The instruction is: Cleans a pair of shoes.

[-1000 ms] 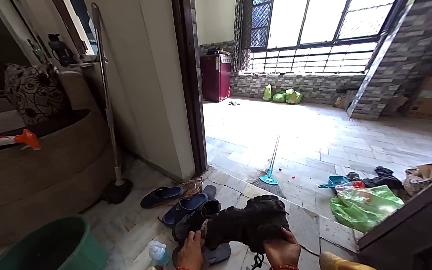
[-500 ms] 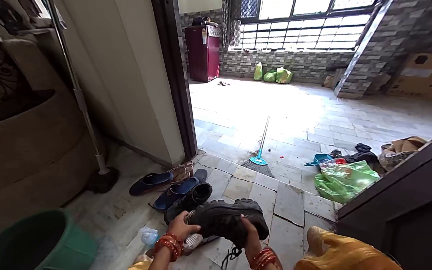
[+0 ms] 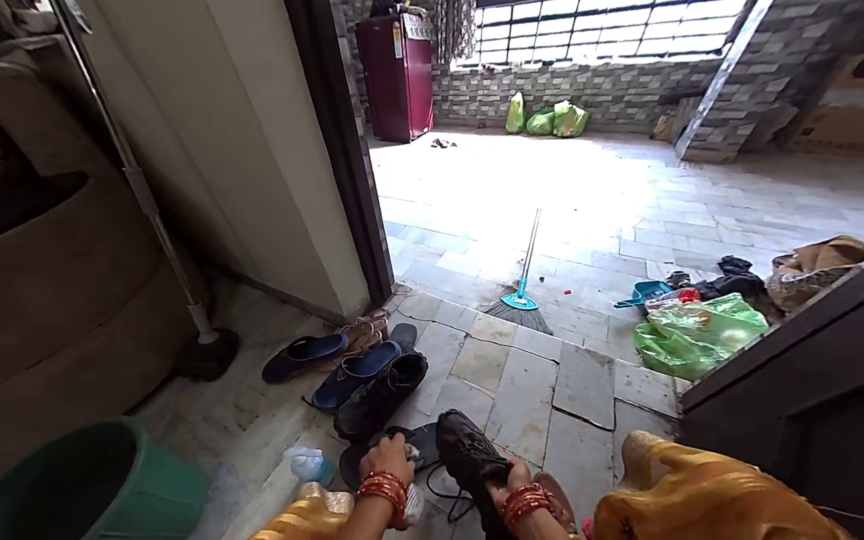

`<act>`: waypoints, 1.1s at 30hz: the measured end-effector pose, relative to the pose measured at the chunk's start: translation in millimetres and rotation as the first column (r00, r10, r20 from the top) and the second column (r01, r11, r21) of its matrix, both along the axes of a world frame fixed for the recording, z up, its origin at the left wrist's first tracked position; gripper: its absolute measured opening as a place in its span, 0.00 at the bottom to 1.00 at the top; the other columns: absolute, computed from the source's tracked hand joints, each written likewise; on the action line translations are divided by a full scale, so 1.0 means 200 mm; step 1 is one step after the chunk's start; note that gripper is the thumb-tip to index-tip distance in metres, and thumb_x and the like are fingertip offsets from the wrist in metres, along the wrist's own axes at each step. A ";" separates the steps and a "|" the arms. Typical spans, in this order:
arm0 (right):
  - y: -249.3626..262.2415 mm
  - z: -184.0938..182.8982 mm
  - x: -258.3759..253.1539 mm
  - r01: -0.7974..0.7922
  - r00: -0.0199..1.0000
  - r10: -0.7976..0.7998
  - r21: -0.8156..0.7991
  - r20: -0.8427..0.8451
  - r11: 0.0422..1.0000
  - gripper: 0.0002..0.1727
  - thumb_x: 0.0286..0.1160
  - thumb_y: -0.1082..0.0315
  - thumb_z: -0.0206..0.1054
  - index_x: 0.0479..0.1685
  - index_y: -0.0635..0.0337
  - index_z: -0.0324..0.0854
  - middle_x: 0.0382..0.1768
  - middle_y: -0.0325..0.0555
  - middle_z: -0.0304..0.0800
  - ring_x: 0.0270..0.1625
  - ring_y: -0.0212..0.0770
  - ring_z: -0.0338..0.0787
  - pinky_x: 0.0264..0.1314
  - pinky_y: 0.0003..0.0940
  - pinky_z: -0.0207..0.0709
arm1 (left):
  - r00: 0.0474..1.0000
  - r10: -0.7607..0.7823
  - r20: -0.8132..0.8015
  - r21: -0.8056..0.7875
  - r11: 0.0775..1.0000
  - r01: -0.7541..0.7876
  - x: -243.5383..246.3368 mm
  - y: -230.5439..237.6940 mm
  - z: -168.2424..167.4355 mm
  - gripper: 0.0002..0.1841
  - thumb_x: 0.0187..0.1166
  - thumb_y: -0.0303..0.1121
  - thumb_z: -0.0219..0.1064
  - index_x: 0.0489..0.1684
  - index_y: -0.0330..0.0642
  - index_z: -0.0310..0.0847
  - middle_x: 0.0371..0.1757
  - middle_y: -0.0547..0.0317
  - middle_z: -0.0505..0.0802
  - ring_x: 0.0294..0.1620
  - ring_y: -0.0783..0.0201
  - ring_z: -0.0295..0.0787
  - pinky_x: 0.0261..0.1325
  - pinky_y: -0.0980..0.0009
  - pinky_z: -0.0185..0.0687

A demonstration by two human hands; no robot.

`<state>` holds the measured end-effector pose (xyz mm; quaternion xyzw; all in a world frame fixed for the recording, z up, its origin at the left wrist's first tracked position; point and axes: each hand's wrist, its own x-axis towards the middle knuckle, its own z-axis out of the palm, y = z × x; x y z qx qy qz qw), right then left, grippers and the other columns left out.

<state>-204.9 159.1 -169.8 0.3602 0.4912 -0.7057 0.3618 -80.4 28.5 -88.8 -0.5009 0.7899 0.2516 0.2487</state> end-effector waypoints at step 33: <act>0.00 -0.08 0.20 -0.488 0.872 0.482 0.073 0.085 0.870 0.26 0.95 0.64 0.42 0.85 0.70 0.57 0.81 0.69 0.65 0.78 0.59 0.75 0.75 0.49 0.72 | 0.771 0.141 -0.621 0.242 0.970 0.017 -0.07 0.01 -0.02 0.14 0.89 0.27 0.58 0.65 0.31 0.81 0.52 0.41 0.90 0.48 0.53 0.90 0.59 0.57 0.84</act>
